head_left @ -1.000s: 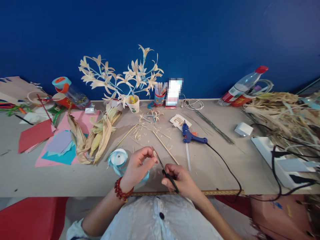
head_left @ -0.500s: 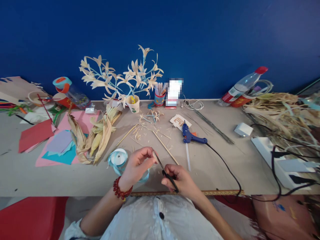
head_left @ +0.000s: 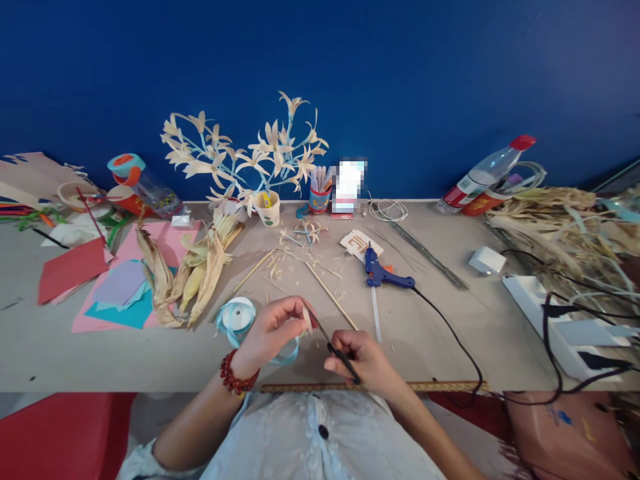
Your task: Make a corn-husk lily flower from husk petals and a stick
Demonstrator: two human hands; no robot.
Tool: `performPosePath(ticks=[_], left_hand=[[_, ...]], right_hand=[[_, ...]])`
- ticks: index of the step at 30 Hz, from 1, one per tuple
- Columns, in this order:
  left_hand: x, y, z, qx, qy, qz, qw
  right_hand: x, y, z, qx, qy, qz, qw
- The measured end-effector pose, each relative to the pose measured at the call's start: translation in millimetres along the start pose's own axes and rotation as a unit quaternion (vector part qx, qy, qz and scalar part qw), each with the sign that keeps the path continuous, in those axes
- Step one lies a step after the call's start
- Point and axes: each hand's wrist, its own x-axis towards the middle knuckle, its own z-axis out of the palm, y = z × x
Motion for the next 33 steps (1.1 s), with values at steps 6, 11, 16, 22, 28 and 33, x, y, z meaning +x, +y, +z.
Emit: performPosePath(ticks=[6,11,16,22,28,33], left_hand=[[2,5,-1.7,0.104,-0.052,-0.003,0.993],[3,9,3.7,0.205,-0.064,0.011,0.977],[2,9,0.0,0.218,-0.041,0.006,0.975],[1,-3,2.2,0.085,0.049,0.037,0.994],[0,-20,21.0,0.004,0.099,0.047,0.994],[0,-16,24.4,-0.013,0.126,0.045,0.991]], right_hand=[[11,-19,7,0.066,0.12,-0.075,0.988],[20,-39,10,0.06,0.14,-0.112,0.982],[23,-35,4,0.043,0.129,-0.107,0.985],[21,-31,7,0.098,0.152,-0.105,0.978],[21,-35,17,0.146,0.198,-0.112,0.963],[20,-31,14,0.095,0.157,-0.092,0.979]])
